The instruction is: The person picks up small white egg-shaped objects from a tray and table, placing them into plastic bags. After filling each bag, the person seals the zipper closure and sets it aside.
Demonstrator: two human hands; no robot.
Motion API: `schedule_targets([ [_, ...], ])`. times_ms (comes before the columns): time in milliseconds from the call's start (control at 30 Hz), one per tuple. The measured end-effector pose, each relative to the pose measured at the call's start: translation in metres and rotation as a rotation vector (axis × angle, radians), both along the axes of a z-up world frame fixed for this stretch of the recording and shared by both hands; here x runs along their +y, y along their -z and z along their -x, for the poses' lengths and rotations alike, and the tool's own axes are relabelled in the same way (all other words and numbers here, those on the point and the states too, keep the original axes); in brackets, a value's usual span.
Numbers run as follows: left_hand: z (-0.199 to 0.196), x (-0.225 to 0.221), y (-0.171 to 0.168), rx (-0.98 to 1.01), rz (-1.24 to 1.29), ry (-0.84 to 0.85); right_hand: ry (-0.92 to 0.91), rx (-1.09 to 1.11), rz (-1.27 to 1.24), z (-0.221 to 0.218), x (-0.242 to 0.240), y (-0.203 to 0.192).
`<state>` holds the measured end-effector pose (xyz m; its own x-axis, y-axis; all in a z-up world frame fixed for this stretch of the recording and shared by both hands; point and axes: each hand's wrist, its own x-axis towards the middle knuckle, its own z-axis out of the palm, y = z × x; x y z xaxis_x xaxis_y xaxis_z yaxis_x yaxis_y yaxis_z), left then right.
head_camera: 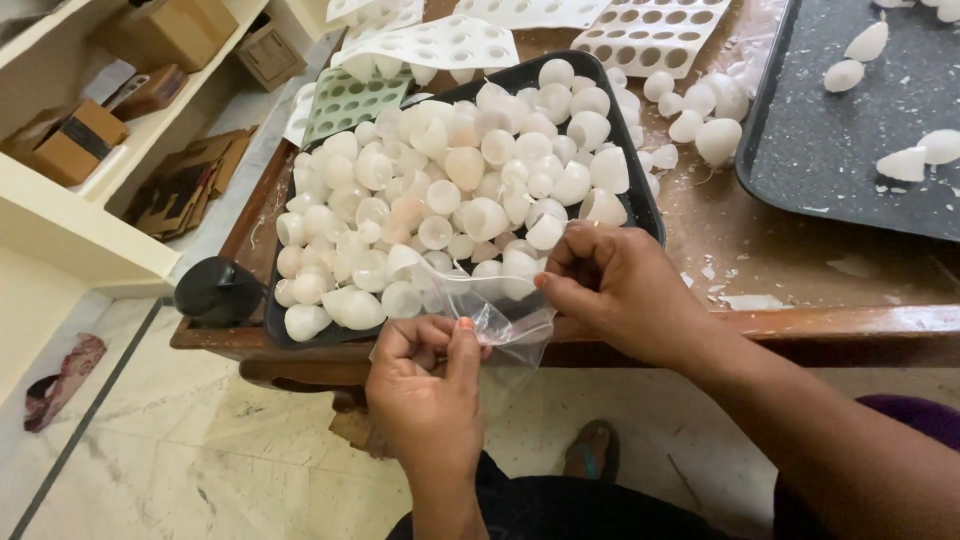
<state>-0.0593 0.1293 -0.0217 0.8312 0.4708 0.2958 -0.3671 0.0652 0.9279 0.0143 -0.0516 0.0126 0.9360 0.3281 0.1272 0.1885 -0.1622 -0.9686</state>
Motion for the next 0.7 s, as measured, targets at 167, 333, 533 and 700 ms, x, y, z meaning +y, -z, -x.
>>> schedule_targets([
  [167, 0.010, -0.019, -0.025, 0.092, -0.588, -0.211, 0.159, -0.308, 0.248, -0.001, -0.016, 0.015],
  [333, 0.007, -0.033, -0.063, 0.394, -0.872, -0.159, 0.080, -0.297, 0.336, -0.010, -0.035, 0.005],
  [533, -0.009, -0.021, -0.029, 0.184, -1.095, -0.229, 0.244, -0.409, 0.397, -0.052, -0.071, 0.018],
  [700, -0.011, -0.020, -0.038, 0.430, -0.981, -0.207, 0.203, -0.374, 0.787, -0.044, -0.060, -0.009],
])
